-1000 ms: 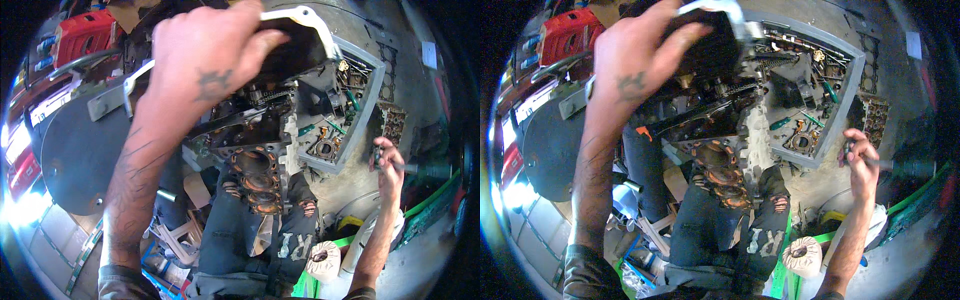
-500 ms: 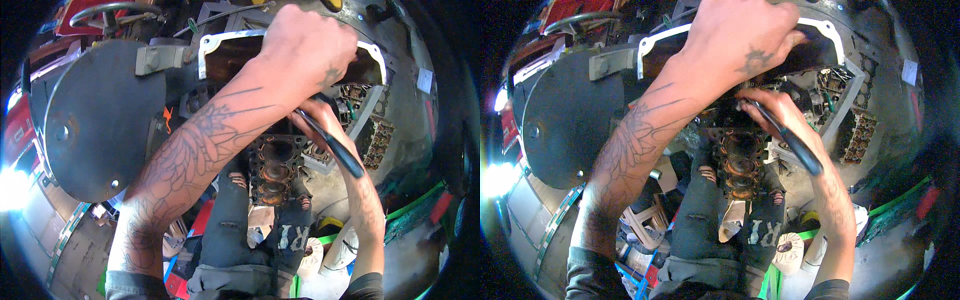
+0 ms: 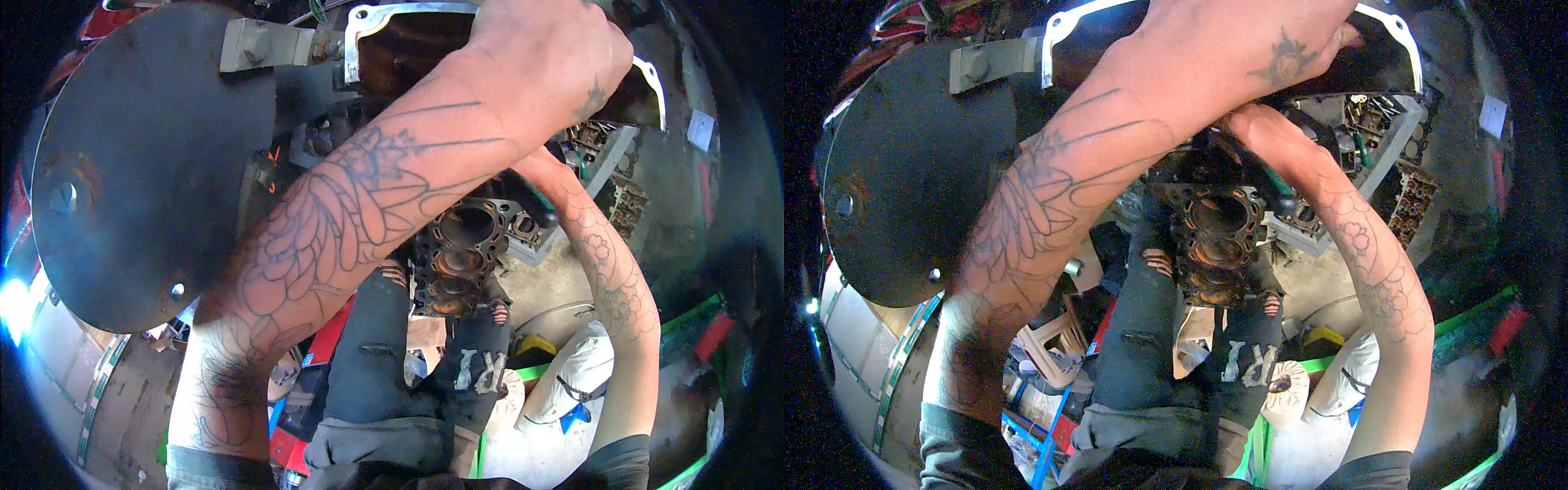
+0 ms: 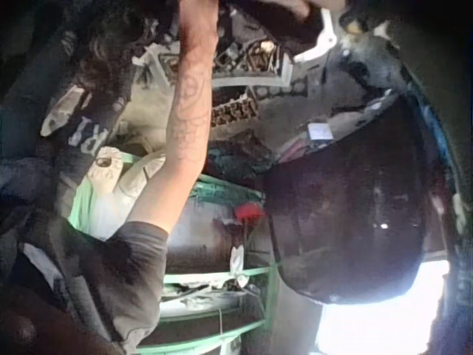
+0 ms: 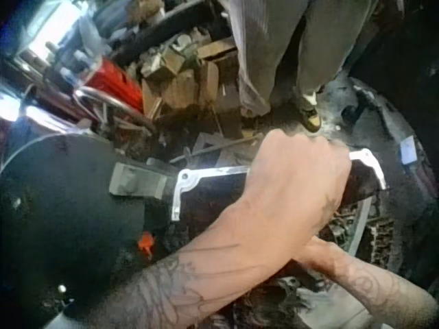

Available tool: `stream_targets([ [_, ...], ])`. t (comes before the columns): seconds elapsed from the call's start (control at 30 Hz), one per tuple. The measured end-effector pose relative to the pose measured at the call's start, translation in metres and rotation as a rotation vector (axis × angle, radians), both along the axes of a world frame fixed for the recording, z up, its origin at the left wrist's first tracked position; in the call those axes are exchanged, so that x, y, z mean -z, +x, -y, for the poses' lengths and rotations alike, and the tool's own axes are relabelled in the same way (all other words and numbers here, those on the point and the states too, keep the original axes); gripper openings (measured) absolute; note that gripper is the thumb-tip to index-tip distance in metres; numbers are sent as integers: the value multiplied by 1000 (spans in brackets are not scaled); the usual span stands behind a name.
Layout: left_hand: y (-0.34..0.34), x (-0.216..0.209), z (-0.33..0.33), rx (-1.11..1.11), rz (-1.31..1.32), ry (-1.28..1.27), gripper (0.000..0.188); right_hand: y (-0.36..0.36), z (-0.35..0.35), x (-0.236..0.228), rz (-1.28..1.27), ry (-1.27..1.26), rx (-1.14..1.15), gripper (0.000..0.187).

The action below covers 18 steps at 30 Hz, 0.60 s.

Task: The person assembles an engine block on a workbench, handling various components including a cylinder head and gasket. They use a torque wrench to tighten bolts and manipulate engine parts with their hands.

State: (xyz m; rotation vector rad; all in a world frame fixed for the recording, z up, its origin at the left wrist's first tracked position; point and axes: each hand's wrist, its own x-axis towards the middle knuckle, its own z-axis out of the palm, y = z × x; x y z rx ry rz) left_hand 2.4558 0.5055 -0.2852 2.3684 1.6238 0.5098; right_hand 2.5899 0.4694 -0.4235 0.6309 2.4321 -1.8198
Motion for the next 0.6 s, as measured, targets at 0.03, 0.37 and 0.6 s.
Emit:
stream_targets([
  [0.03,-3,-5,3,-5,-34,-19,8,-7,0,-9,42,10,-48,38],
  [0.37,-2,-1,-7,4,36,-90,9,-31,25,12,-30,317,79,39],
  [0.6,-21,-11,0,125,179,-81,9,-15,4,-9,-133,6,-103,41],
])
